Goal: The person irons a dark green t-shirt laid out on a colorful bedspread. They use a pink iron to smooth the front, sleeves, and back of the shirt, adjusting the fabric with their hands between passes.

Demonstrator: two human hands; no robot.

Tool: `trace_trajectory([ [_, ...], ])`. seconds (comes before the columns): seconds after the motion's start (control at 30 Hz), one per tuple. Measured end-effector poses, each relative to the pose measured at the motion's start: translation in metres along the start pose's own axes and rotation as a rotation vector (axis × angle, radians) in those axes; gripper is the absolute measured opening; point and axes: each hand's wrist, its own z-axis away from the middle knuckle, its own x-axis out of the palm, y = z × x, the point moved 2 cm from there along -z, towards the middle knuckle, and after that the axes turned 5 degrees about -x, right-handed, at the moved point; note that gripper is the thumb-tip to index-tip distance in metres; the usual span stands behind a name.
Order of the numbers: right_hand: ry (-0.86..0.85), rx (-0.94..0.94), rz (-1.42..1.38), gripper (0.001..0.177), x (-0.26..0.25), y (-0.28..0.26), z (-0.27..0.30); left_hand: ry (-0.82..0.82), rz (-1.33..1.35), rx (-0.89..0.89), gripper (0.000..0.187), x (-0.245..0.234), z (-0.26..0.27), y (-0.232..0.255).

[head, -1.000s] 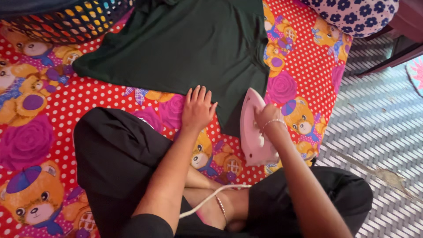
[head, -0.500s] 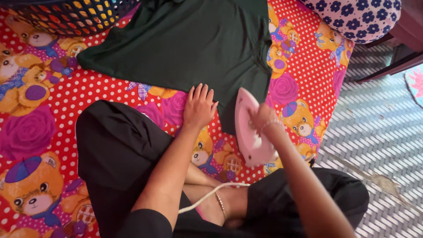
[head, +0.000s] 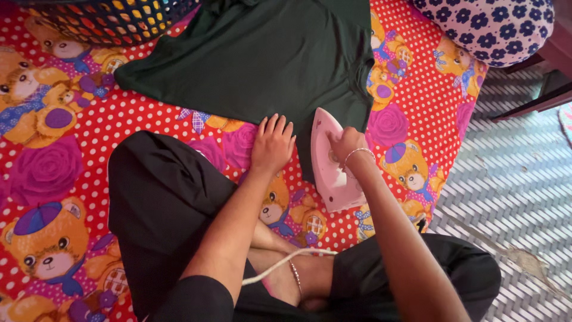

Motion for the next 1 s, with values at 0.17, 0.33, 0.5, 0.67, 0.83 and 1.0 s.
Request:
trace_trajectory([
  [0.17, -0.025, 0.011, -0.024, 0.051, 0.014, 0.011, 0.035, -0.022, -0.031, -0.002, 0.037, -0.003, 0.001, -0.002],
  [0.33, -0.010, -0.062, 0.064, 0.052, 0.023, 0.020, 0.056, -0.028, -0.094, -0.026, 0.040, -0.003, -0.001, -0.003],
  [0.5, 0.070, -0.122, 0.092, 0.052, 0.017, -0.001, 0.027, -0.024, -0.096, -0.016, 0.041, 0.001, -0.001, -0.004],
  [0.67, 0.006, -0.033, 0.037, 0.054, 0.014, -0.015, 0.003, 0.012, -0.111, 0.002, 0.041, 0.004, 0.000, -0.005],
  [0.83, 0.053, -0.066, 0.104, 0.053, 0.019, 0.002, 0.025, -0.002, -0.077, -0.008, 0.040, 0.002, 0.002, -0.006],
  [1.0, 0.074, -0.074, 0.160, 0.053, 0.023, 0.019, 0.061, -0.028, -0.077, -0.020, 0.043, -0.003, -0.001, -0.003],
])
